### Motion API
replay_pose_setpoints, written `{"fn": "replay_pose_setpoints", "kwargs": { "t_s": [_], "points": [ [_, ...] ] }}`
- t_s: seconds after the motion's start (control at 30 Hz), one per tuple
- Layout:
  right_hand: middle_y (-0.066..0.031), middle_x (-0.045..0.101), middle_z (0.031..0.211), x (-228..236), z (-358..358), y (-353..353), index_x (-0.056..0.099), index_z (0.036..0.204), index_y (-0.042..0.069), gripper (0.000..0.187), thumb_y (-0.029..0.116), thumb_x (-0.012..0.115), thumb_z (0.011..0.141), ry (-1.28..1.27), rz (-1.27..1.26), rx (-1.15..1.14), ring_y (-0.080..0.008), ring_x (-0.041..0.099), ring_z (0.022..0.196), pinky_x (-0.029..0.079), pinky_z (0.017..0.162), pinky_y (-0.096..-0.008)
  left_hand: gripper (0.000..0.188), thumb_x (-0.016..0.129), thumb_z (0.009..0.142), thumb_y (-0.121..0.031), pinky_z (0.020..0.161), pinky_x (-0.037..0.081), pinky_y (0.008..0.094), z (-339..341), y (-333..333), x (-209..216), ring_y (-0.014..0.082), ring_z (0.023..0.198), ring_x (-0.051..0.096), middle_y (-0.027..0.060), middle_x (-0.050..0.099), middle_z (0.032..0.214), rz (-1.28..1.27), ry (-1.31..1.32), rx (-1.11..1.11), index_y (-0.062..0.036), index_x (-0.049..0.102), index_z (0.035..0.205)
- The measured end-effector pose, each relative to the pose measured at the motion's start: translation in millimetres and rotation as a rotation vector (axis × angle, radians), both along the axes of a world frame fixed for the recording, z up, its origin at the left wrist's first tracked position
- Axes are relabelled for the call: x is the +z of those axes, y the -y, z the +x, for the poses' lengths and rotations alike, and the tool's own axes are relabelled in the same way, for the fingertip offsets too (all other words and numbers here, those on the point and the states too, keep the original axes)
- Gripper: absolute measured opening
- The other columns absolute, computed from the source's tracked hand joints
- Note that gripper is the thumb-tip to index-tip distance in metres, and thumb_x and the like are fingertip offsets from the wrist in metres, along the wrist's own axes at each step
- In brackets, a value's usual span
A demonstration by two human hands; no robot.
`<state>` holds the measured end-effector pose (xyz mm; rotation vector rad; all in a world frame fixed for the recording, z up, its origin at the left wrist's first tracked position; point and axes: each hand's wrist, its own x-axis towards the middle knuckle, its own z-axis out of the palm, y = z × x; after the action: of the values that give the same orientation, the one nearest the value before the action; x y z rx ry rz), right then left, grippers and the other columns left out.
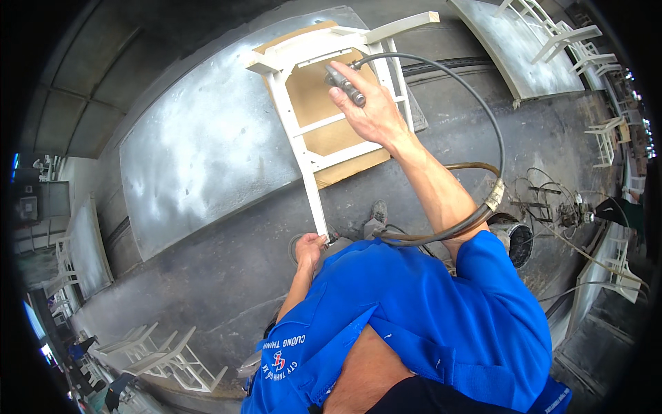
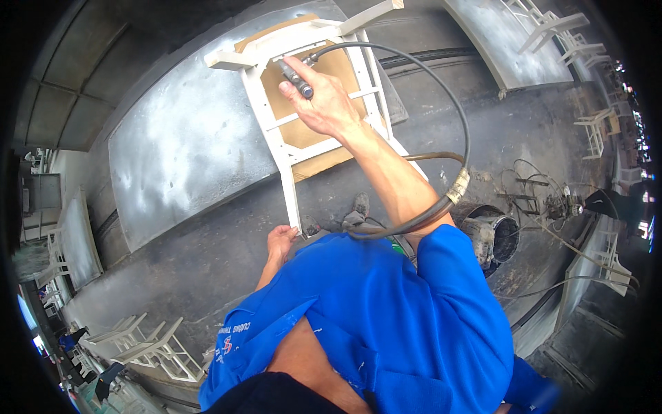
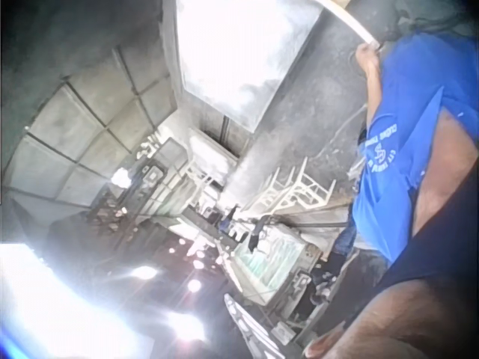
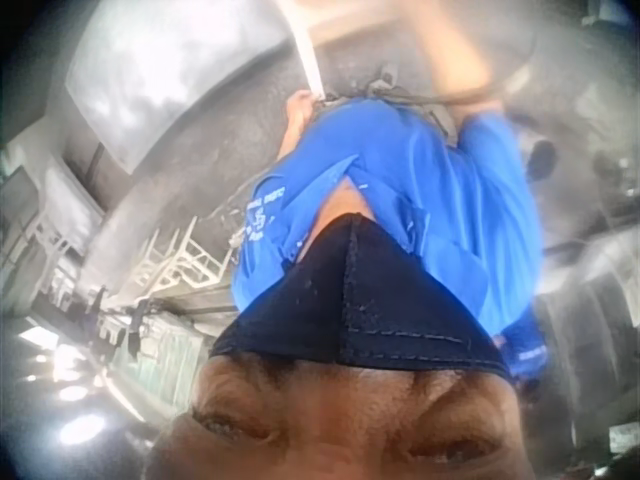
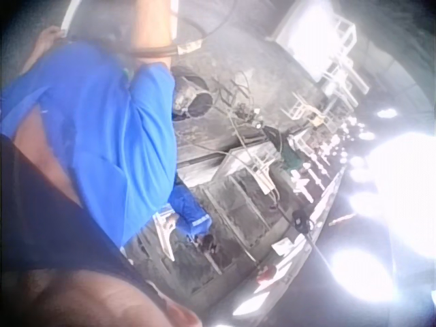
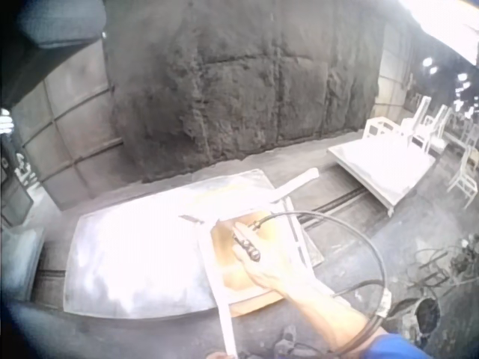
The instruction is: The person wipes a white chair frame with a blue cloth, then uses a spray gun to apply white paint to the chair. The person rotates the chair to cover all sides and places it on the floor after painting.
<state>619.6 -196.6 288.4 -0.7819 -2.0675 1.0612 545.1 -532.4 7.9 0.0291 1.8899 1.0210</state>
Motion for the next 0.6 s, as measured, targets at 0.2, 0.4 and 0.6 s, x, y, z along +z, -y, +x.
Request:
{"fn": "replay_pose_setpoints", "kwargs": {
  "t_s": [0.2, 0.4, 0.6],
  "points": [
    [-0.0206, 0.069, 0.130, 6, 48, -26, 0.055, 0.148, 0.020, 0.058, 0.048, 0.065, 0.099, 0.131, -0.033, -0.262, -0.0343, 0.069, 0.116, 0.052, 0.101, -0.0419, 0.020, 0.081, 0.088, -0.012, 0.067, 0.054, 0.0314, 4, 1, -3, 0.0156, 0.074, 0.067, 0.0085, 0.074, 0.087, -0.011, -0.029, 0.017, -0.0003, 0.070, 0.100],
    [-0.0177, 0.072, 0.126, 4, 96, -14, 0.057, 0.148, 0.023, 0.055, 0.046, 0.067, 0.099, 0.093, -0.159, -0.349, -0.0296, 0.068, 0.119, 0.052, 0.100, -0.0403, 0.022, 0.081, 0.087, -0.016, 0.065, 0.052, 0.0299, -2, -1, 5, 0.0132, 0.072, 0.065, 0.0058, 0.073, 0.087, -0.058, -0.076, -0.102, -0.0032, 0.070, 0.101],
    [-0.0176, 0.064, 0.141, -22, 129, 29, 0.055, 0.150, 0.019, 0.058, 0.044, 0.067, 0.099, 0.175, -0.269, -0.114, -0.0311, 0.057, 0.134, 0.047, 0.109, -0.0425, 0.023, 0.078, 0.090, -0.016, 0.066, 0.053, 0.0299, 4, -9, 20, 0.0138, 0.074, 0.066, 0.0078, 0.075, 0.090, -0.090, -0.015, -0.065, -0.0019, 0.070, 0.106]
  ]
}}
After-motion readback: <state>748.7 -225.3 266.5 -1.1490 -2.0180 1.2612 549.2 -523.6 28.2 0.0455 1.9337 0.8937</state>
